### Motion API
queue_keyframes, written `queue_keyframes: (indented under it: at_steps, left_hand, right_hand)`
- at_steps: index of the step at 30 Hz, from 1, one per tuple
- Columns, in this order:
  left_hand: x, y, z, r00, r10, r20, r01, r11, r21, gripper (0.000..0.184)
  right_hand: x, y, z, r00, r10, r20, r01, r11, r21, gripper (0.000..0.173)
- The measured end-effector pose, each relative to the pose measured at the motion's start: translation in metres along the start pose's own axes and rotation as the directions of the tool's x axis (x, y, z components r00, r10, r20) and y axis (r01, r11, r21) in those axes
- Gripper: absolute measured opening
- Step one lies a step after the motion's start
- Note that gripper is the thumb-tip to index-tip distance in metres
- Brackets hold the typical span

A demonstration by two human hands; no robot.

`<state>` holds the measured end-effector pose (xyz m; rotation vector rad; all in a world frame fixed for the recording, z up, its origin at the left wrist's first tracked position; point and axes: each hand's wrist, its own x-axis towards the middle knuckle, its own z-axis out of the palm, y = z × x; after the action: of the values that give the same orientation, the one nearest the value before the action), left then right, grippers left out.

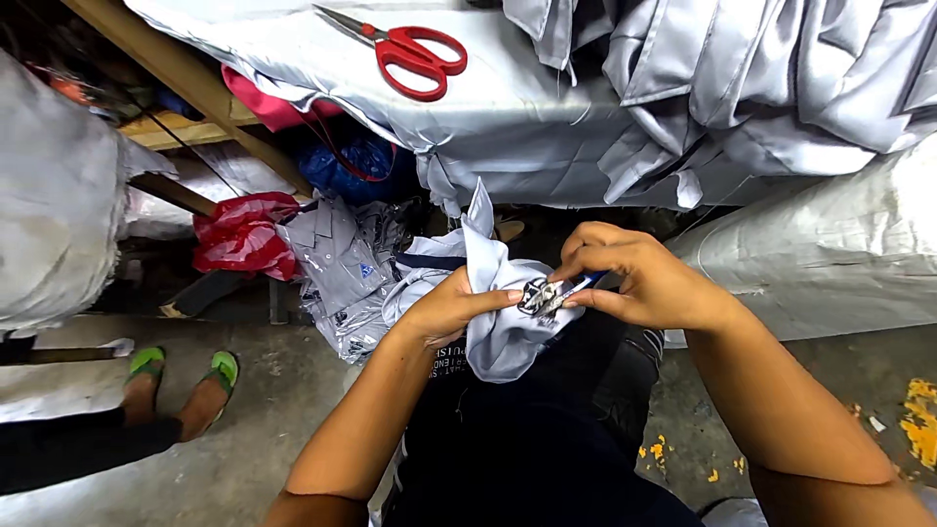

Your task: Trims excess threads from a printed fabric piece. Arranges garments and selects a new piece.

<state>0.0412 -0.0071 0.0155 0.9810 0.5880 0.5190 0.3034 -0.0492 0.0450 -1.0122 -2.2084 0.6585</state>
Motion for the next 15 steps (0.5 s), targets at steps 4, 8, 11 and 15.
queue_keyframes:
  at_steps: [4, 8, 11, 15]
  left_hand:
    - [-0.002, 0.0, 0.005, 0.99, -0.005, -0.144, -0.01, 0.994, -0.106, 0.027]
    - [0.001, -0.003, 0.02, 0.963, -0.007, -0.269, -0.039, 0.985, -0.167, 0.028]
    - [0.001, -0.006, 0.028, 0.953, -0.009, -0.302, -0.054, 0.978, -0.199, 0.028]
    - [0.001, -0.012, 0.035, 0.938, 0.006, -0.347, -0.076, 0.979, -0.189, 0.03]
  right_hand:
    - [-0.013, -0.005, -0.004, 0.982, 0.142, -0.126, -0.143, 0.99, 0.003, 0.026]
    - [-0.019, -0.009, 0.02, 0.961, 0.144, -0.237, -0.125, 0.988, 0.093, 0.036]
    - [-0.021, -0.004, 0.041, 0.949, 0.101, -0.299, -0.081, 0.994, 0.078, 0.03]
    - [-0.021, 0.001, 0.055, 0.901, 0.152, -0.406, -0.066, 0.974, 0.218, 0.011]
